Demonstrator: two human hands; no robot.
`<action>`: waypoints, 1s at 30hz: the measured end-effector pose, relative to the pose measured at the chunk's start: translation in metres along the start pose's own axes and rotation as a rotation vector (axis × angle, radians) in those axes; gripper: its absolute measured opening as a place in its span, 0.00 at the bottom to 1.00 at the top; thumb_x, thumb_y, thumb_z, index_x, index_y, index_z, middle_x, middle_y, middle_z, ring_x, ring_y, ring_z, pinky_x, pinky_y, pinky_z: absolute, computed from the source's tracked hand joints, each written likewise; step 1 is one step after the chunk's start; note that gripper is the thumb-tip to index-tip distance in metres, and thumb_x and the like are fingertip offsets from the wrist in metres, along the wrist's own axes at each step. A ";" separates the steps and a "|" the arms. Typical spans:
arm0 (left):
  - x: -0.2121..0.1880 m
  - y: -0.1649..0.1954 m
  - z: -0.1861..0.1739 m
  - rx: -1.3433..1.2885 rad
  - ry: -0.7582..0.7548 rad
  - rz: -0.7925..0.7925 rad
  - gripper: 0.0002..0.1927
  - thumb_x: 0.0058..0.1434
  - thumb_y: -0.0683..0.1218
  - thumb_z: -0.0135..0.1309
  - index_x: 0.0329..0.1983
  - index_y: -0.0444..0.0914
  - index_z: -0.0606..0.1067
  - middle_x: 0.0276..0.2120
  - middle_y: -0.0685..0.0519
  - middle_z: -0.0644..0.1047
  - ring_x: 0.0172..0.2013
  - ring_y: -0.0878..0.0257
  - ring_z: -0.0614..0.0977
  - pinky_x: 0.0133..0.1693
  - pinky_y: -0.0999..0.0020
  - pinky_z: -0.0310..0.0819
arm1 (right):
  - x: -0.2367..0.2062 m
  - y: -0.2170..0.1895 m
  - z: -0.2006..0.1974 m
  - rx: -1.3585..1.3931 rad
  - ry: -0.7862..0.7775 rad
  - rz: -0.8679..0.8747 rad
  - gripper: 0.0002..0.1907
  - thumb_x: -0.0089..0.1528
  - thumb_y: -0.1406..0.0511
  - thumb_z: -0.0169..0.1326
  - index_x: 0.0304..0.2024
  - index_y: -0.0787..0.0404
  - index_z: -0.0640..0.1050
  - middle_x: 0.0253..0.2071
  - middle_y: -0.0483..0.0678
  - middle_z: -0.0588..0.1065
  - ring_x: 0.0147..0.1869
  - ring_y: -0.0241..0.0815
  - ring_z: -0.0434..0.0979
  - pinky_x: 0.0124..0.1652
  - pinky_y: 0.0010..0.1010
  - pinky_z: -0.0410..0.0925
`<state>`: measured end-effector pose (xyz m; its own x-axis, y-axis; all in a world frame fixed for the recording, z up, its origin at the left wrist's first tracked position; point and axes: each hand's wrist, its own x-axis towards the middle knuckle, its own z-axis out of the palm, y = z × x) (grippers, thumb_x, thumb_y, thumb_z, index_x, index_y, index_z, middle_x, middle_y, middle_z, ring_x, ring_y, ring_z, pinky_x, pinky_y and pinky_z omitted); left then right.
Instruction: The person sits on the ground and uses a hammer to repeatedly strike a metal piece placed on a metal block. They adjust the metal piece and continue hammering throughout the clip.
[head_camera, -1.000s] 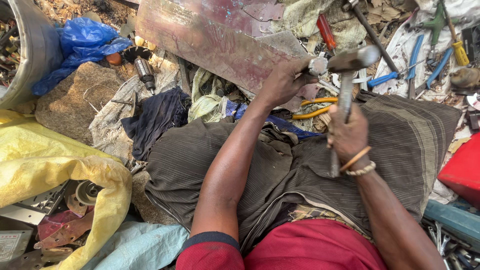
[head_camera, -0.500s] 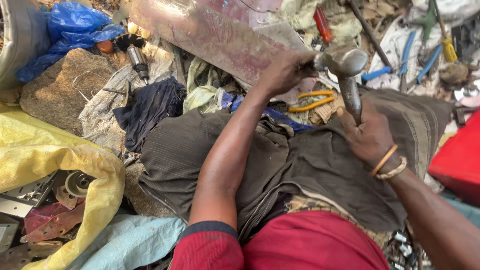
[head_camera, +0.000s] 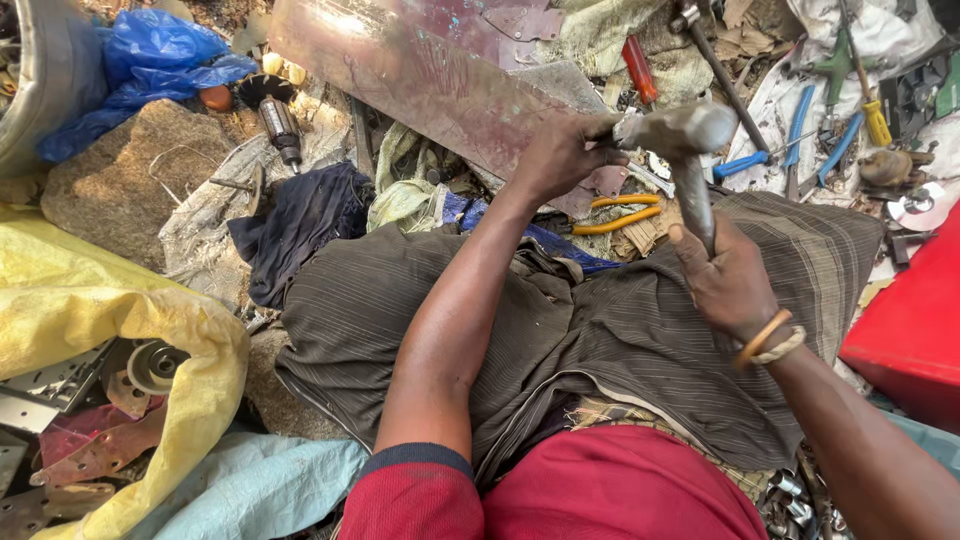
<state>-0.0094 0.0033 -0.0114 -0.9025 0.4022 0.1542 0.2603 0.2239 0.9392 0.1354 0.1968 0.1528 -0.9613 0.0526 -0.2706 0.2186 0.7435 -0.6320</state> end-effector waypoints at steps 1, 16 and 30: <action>-0.001 0.002 -0.004 -0.011 0.024 0.030 0.15 0.58 0.51 0.67 0.46 0.43 0.81 0.33 0.55 0.83 0.35 0.64 0.84 0.40 0.61 0.79 | -0.003 0.007 0.003 -0.004 0.002 0.059 0.16 0.74 0.57 0.53 0.47 0.66 0.74 0.25 0.48 0.70 0.27 0.51 0.72 0.25 0.43 0.68; 0.004 0.012 -0.016 0.022 -0.077 0.121 0.14 0.56 0.44 0.67 0.44 0.38 0.78 0.41 0.51 0.80 0.40 0.56 0.84 0.42 0.59 0.78 | 0.006 -0.021 -0.009 0.060 -0.029 0.025 0.16 0.72 0.57 0.52 0.36 0.62 0.71 0.23 0.44 0.68 0.25 0.36 0.67 0.24 0.32 0.63; 0.001 0.001 -0.008 0.035 -0.099 0.006 0.09 0.65 0.48 0.60 0.43 0.40 0.77 0.33 0.52 0.82 0.36 0.60 0.83 0.40 0.60 0.74 | 0.001 -0.006 0.015 0.265 -0.028 0.063 0.20 0.71 0.52 0.47 0.45 0.63 0.73 0.21 0.40 0.66 0.19 0.32 0.65 0.17 0.26 0.61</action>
<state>-0.0127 -0.0033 -0.0078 -0.8630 0.4889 0.1270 0.2789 0.2517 0.9267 0.1359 0.1823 0.1457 -0.9400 0.0720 -0.3335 0.3180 0.5388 -0.7801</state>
